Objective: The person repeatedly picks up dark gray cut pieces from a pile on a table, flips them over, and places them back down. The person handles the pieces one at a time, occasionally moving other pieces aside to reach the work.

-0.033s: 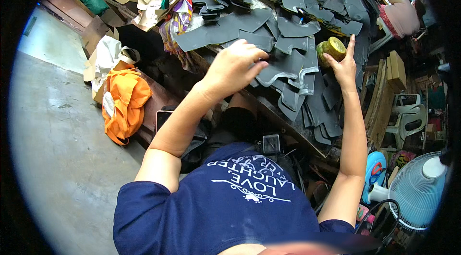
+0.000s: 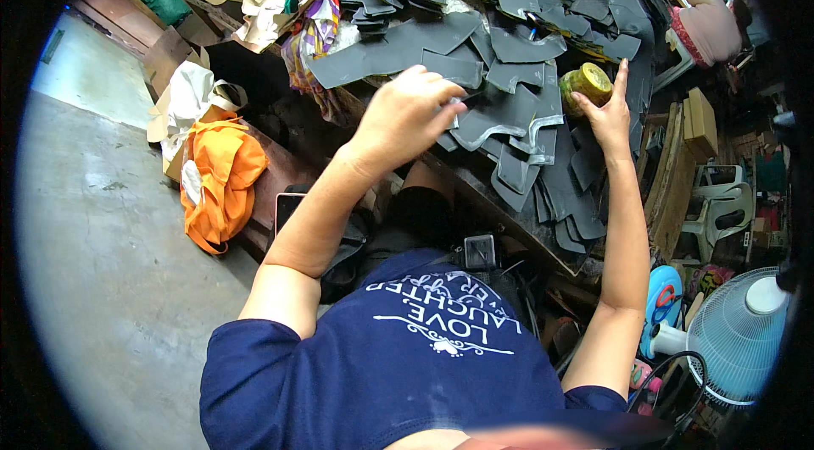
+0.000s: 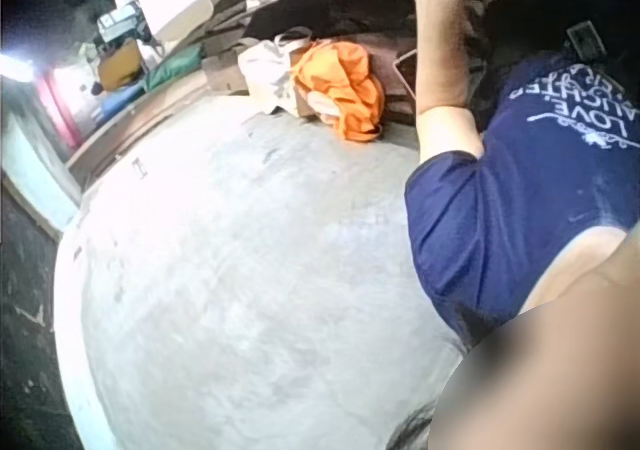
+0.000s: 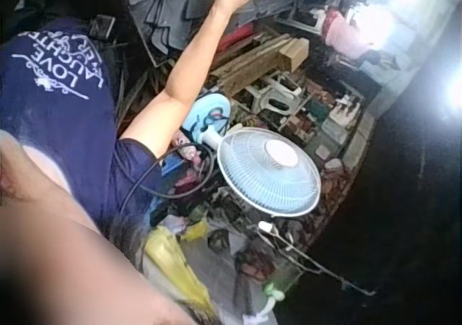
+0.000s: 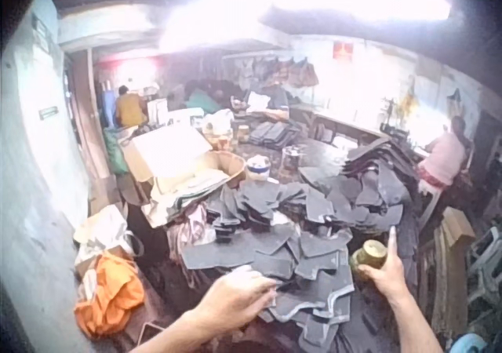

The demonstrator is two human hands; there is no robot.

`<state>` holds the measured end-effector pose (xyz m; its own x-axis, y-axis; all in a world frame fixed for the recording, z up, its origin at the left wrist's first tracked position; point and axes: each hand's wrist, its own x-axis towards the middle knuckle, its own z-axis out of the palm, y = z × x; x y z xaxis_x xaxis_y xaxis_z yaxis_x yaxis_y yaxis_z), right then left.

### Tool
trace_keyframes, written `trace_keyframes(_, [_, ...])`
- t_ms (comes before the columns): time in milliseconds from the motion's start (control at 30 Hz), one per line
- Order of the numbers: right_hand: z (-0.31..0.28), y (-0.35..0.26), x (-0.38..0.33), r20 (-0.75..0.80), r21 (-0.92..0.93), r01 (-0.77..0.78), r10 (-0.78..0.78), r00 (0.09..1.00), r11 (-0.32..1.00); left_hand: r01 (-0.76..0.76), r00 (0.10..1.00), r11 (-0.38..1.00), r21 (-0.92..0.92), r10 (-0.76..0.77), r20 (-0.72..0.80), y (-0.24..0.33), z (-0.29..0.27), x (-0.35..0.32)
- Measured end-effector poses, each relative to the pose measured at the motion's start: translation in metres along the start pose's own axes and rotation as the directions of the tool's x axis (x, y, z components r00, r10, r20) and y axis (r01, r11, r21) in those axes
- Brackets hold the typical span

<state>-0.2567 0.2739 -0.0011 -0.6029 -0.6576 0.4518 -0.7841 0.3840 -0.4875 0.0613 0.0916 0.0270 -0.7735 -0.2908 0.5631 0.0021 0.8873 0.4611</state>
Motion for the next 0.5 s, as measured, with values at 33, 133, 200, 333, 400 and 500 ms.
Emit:
trace_keyframes(33, [-0.002, 0.0, -0.001, 0.041, 0.121, -0.043, 0.038, 0.998, 0.992, 0.023, 0.999, 0.998, 0.056, -0.021, -0.046, -0.003, -0.004, -0.006])
trace_keyframes(133, [-0.011, -0.003, 0.0, 0.189, 0.417, -0.216, 0.148, 0.971, 0.883, 0.159, 0.979, 0.981, 0.111, -0.143, -0.143, -0.018, -0.012, -0.018])
trace_keyframes(200, [-0.015, -0.011, -0.003, 0.076, 0.315, -0.133, 0.114, 0.991, 0.94, 0.184, 0.971, 0.971, 0.152, -0.155, -0.182, -0.027, -0.018, -0.024])
trace_keyframes(333, [-0.028, -0.036, -0.015, -0.125, 0.161, 0.064, -0.044, 0.991, 0.985, 0.246, 0.959, 0.956, 0.159, -0.216, -0.185, -0.036, -0.023, -0.031])
trace_keyframes(400, [-0.035, -0.051, -0.021, -0.195, 0.068, 0.175, -0.159, 0.968, 0.982, 0.212, 0.964, 0.963, 0.165, -0.178, -0.2, -0.039, -0.022, -0.025])
trace_keyframes(500, [-0.043, -0.073, -0.032, -0.169, -0.001, 0.228, -0.225, 0.96, 0.974, 0.116, 0.978, 0.97, 0.213, -0.074, -0.196, -0.051, -0.017, -0.001])
